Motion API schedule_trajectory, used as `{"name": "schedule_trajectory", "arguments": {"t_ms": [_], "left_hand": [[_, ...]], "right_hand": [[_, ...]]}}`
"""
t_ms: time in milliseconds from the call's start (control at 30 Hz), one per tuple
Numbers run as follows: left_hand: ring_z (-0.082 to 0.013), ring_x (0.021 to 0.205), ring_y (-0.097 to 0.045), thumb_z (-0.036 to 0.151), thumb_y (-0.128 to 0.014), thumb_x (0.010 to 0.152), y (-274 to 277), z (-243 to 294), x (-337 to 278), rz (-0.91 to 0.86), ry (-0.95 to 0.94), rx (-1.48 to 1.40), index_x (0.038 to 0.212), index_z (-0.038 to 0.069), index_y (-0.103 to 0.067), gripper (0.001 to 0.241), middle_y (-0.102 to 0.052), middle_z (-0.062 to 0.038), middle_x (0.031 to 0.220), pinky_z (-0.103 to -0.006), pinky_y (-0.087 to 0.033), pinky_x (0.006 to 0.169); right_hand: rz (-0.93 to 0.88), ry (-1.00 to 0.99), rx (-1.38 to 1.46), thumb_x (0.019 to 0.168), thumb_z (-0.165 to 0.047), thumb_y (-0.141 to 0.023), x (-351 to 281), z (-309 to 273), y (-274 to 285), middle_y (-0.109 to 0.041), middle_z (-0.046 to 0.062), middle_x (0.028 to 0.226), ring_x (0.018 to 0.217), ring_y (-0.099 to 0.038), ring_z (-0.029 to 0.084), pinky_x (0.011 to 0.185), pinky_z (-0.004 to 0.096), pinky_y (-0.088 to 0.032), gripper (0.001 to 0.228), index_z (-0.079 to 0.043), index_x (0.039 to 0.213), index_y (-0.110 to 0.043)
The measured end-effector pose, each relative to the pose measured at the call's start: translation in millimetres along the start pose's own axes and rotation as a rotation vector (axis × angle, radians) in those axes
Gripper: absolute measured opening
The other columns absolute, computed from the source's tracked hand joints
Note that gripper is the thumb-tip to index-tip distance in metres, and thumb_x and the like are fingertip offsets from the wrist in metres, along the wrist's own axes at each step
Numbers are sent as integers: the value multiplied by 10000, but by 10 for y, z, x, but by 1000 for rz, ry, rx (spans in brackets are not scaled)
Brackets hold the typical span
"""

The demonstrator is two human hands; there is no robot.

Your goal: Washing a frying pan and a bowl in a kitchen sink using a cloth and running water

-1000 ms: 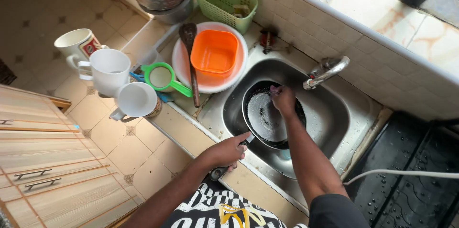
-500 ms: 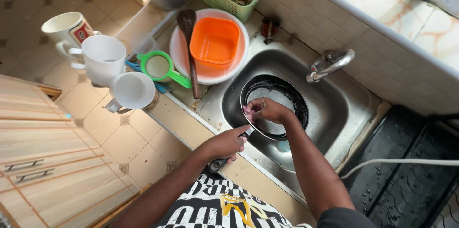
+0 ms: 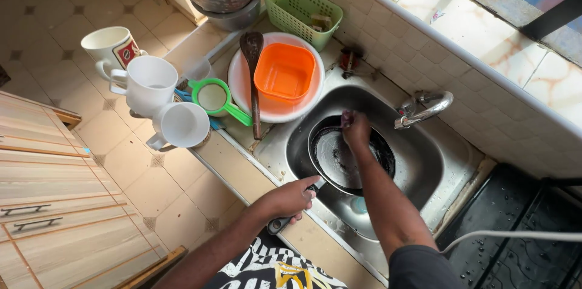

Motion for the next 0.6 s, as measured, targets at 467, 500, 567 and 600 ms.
{"name": "schedule_trajectory", "arguments": {"t_ms": [467,500,567,600], "left_hand": [[-114,565,-566,129,-376,1061,-19,12,-156,-22,9,-161,1600,134,-274,548,-604,-155,929,-189,-548,412],[-120,573,-566,132,-383,1062,-20,8,-149,-30,-5,-152,1596,133,-286,543,-603,-156,933,-195,-544,414],[-126,580,-565,134,-390,1063,-39,-2,-129,-47,-16,-141,1592,132,-297,537,-602,-157,936,-201,-540,416],[-126,577,-565,138,-390,1064,-39,-12,-129,-41,-17,-148,1586,143,-311,528,-605,-156,932,-203,-540,417]], "right_hand": [[-213,-296,-627,946,-176,-626,-1186,-280,1174,-688,324,1060,1058,-670,473,932,504,-550,351,93,1140,-740],[-249,-336,-697,882,-183,-648,-1171,-49,1168,-723,280,984,1010,-710,450,839,500,-582,314,19,1092,-765],[-283,-385,-766,818,-190,-670,-1248,259,1147,-759,237,907,963,-751,428,747,496,-615,290,-54,1044,-791],[-358,-390,-800,773,-156,-683,-1332,327,1086,-768,219,909,956,-757,406,763,478,-618,317,-53,1048,-801]]}}
Point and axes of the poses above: each hand's wrist, its own x-axis towards the middle knuckle, its own y-axis out of the back of the hand, z = x × y, the point moved 2 cm from there along x, towards the middle knuckle
